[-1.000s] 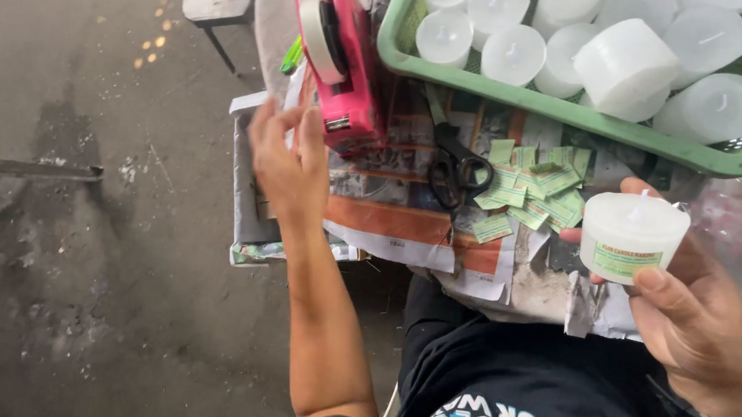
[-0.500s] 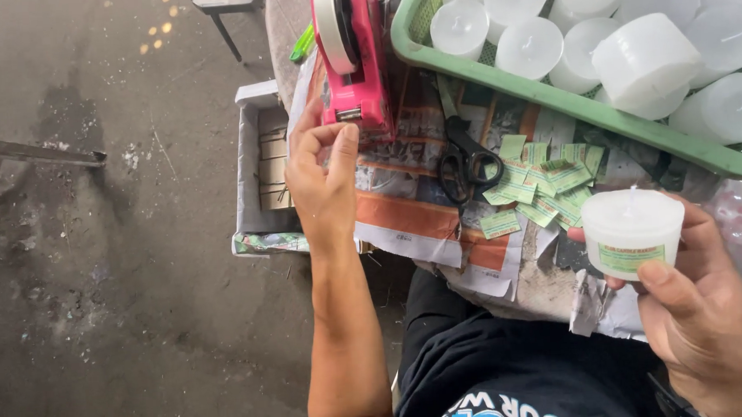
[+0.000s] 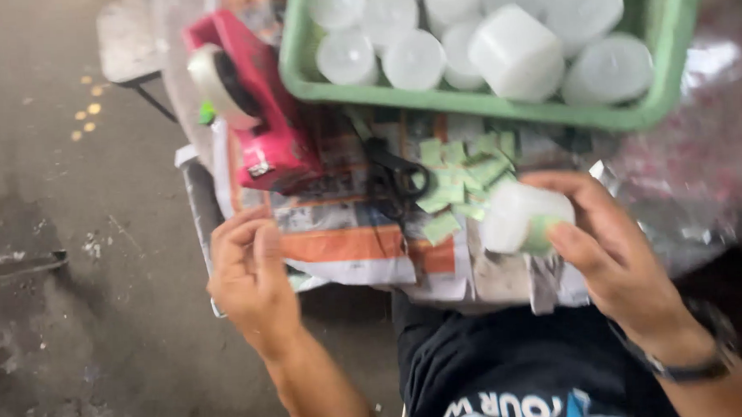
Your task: Cutting adhesive labels from a sheet and applying them to small white candles
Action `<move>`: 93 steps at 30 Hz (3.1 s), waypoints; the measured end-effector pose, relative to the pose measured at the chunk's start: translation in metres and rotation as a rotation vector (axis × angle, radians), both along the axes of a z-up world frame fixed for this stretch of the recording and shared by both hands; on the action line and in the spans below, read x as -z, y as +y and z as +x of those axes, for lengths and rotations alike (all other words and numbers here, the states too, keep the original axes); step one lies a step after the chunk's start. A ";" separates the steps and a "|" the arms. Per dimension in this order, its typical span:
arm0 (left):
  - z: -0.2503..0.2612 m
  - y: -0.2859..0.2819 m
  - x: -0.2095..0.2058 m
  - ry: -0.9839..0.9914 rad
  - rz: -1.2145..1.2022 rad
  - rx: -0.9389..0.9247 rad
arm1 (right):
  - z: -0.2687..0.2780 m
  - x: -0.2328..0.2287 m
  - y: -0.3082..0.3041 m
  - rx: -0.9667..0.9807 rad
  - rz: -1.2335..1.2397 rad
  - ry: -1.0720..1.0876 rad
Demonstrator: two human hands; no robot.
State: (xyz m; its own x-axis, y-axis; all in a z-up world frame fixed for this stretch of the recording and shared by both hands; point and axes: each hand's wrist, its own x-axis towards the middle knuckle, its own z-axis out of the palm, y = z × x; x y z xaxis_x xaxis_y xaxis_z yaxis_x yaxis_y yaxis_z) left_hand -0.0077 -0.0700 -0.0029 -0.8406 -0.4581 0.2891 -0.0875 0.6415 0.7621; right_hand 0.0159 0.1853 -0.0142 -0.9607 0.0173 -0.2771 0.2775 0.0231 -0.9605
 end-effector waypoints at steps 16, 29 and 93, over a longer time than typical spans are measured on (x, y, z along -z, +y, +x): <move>0.002 0.104 -0.027 -0.202 0.460 0.871 | -0.006 -0.003 -0.001 -0.191 0.249 0.122; -0.001 0.111 -0.018 -0.204 0.366 0.827 | -0.007 0.002 0.001 -0.208 0.171 0.097; 0.003 0.088 -0.012 -0.216 0.106 1.189 | 0.001 0.006 0.015 -0.138 -0.049 0.059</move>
State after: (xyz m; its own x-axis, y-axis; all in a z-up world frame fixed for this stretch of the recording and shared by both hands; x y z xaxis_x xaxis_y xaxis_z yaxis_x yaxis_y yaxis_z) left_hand -0.0049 0.0177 0.0093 -0.7788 0.6194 0.0991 0.3821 0.3431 0.8581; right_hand 0.0173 0.2000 -0.0204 -0.9676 -0.1283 -0.2175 0.2181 0.0098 -0.9759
